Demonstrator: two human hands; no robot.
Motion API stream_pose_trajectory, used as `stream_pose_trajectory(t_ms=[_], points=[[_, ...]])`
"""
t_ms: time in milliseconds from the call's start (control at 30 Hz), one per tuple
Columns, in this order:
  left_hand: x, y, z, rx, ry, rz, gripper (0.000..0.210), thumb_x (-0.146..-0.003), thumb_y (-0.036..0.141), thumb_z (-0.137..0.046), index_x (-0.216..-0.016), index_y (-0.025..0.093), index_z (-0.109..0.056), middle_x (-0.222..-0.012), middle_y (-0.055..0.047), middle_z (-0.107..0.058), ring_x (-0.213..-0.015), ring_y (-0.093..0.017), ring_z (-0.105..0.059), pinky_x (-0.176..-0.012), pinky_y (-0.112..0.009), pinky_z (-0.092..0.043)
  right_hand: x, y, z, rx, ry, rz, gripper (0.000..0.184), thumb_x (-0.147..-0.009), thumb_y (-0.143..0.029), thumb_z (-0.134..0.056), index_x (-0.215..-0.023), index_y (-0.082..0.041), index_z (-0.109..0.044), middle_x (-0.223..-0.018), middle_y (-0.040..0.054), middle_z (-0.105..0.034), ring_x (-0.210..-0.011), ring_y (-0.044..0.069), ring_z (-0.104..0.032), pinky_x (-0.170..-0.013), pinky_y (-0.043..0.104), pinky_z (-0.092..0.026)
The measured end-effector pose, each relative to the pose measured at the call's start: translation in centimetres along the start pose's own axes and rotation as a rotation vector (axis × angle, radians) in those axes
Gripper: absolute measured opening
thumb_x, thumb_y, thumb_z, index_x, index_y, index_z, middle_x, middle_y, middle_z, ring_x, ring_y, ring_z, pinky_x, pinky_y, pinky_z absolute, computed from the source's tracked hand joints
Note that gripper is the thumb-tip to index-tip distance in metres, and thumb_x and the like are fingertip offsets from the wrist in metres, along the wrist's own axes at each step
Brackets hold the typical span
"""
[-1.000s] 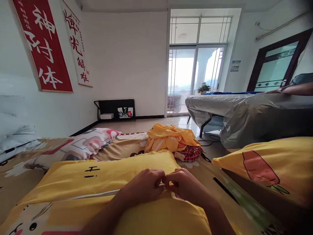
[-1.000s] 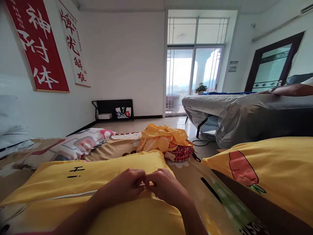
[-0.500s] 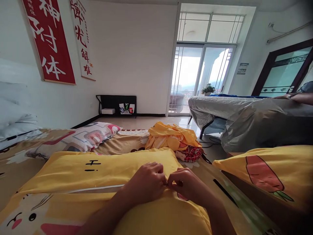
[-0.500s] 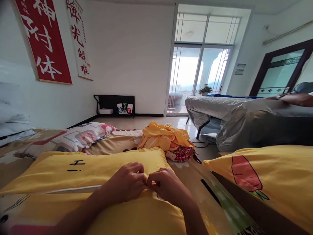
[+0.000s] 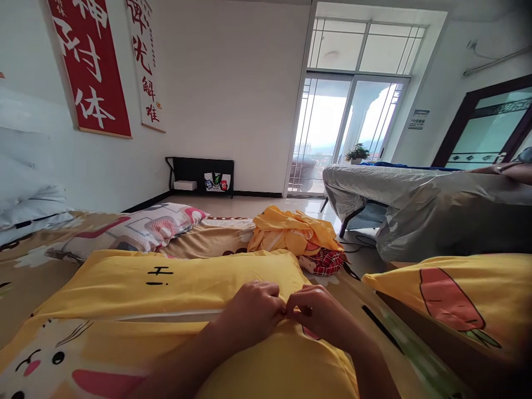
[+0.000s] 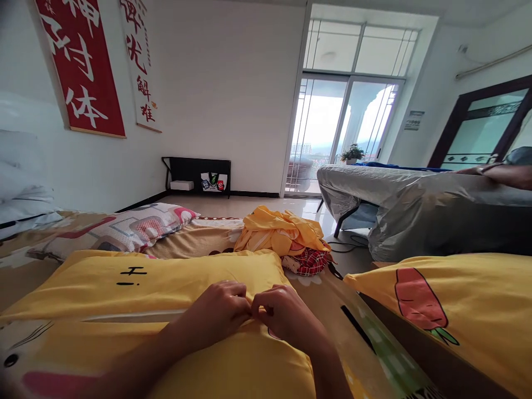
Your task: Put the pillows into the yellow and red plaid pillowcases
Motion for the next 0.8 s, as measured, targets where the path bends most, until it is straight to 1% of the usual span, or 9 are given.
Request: stream_pose_trajectory(t_ms=[133, 233, 367, 467, 500, 600, 700, 800], points=[[-0.2, -0.1, -0.6, -0.034, 0.001, 0.012, 0.025, -0.094, 0.029, -0.048, -0.086, 0.02, -0.069, -0.081, -0.002, -0.062, -0.075, -0.015, -0.059, -0.069, -0.027, -0.044, 0.1, -0.1, 0.0, 0.009, -0.012, -0.005, 0.02, -0.08, -0.013, -0.055, -0.065, -0.02, -0.067, -0.056, -0.0032, -0.055, -0.065, 0.012, -0.048, -0.067, 0.023, -0.035], [-0.2, 0.1, -0.8, -0.09, 0.043, -0.017, 0.026, -0.096, 0.028, -0.044, -0.085, 0.018, -0.065, -0.082, -0.003, -0.061, -0.075, -0.016, -0.059, -0.066, -0.028, -0.044, 0.1, -0.2, 0.1, 0.001, -0.02, -0.027, 0.019, -0.079, -0.013, -0.054, -0.068, -0.02, -0.066, -0.058, -0.0039, -0.054, -0.063, 0.011, -0.047, -0.065, 0.022, -0.034], [0.0, 0.0, -0.9, -0.138, 0.1, -0.027, 0.021, -0.094, 0.02, -0.042, -0.086, 0.017, -0.061, -0.084, -0.003, -0.059, -0.076, -0.017, -0.058, -0.067, -0.03, -0.045, -0.1, 0.6, 0.3, 0.013, 0.002, -0.094, 0.01, -0.079, -0.017, -0.056, -0.083, -0.022, -0.064, -0.059, -0.0062, -0.052, -0.059, 0.01, -0.045, -0.058, 0.021, -0.031], [0.0, -0.2, -1.2, -0.142, 0.093, -0.007, 0.017, -0.092, 0.016, -0.043, -0.085, 0.017, -0.059, -0.088, -0.004, -0.059, -0.078, -0.017, -0.058, -0.069, -0.03, -0.047, -0.2, 1.5, 0.4, 0.061, 0.021, -0.143, 0.014, -0.078, -0.022, -0.059, -0.092, -0.023, -0.059, -0.061, -0.0068, -0.053, -0.059, 0.011, -0.046, -0.055, 0.022, -0.029], [0.0, -0.3, -1.3, -0.136, 0.084, 0.009, 0.017, -0.092, 0.016, -0.043, -0.086, 0.017, -0.058, -0.089, -0.004, -0.059, -0.078, -0.017, -0.058, -0.069, -0.03, -0.047, -0.2, 1.7, 0.3, 0.07, 0.013, -0.148, 0.014, -0.078, -0.023, -0.059, -0.092, -0.023, -0.058, -0.062, -0.0065, -0.055, -0.059, 0.012, -0.047, -0.055, 0.022, -0.029], [-0.2, -0.7, -1.5, -0.112, 0.059, 0.07, 0.019, -0.093, 0.015, -0.04, -0.088, 0.017, -0.058, -0.088, -0.005, -0.058, -0.078, -0.018, -0.059, -0.068, -0.031, -0.048, -0.2, 1.6, -0.2, 0.056, -0.041, -0.144, 0.005, -0.082, -0.025, -0.054, -0.085, -0.022, -0.056, -0.058, -0.0059, -0.057, -0.057, 0.012, -0.048, -0.056, 0.022, -0.03], [-0.3, -0.9, -1.4, -0.095, 0.038, 0.107, 0.02, -0.093, 0.016, -0.038, -0.088, 0.017, -0.058, -0.089, -0.005, -0.059, -0.081, -0.019, -0.06, -0.069, -0.032, -0.049, -0.2, 1.3, -0.5, 0.031, -0.072, -0.138, 0.008, -0.084, -0.023, -0.049, -0.079, -0.022, -0.055, -0.051, -0.0063, -0.055, -0.053, 0.011, -0.047, -0.056, 0.023, -0.03], [-0.4, -0.9, -1.4, -0.086, 0.006, 0.131, 0.017, -0.092, 0.016, -0.041, -0.091, 0.017, -0.058, -0.093, -0.005, -0.06, -0.084, -0.02, -0.061, -0.071, -0.032, -0.051, -0.3, 1.1, -0.7, 0.046, -0.059, -0.11, 0.011, -0.083, -0.021, -0.047, -0.075, -0.022, -0.054, -0.052, -0.0056, -0.055, -0.054, 0.012, -0.048, -0.057, 0.023, -0.029]])
Point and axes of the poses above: each hand's wrist, its own x-axis away from the middle knuckle, its own z-axis out of the back of the hand, y = z × x, the point moved 9 cm from there along -x, towards the middle knuckle
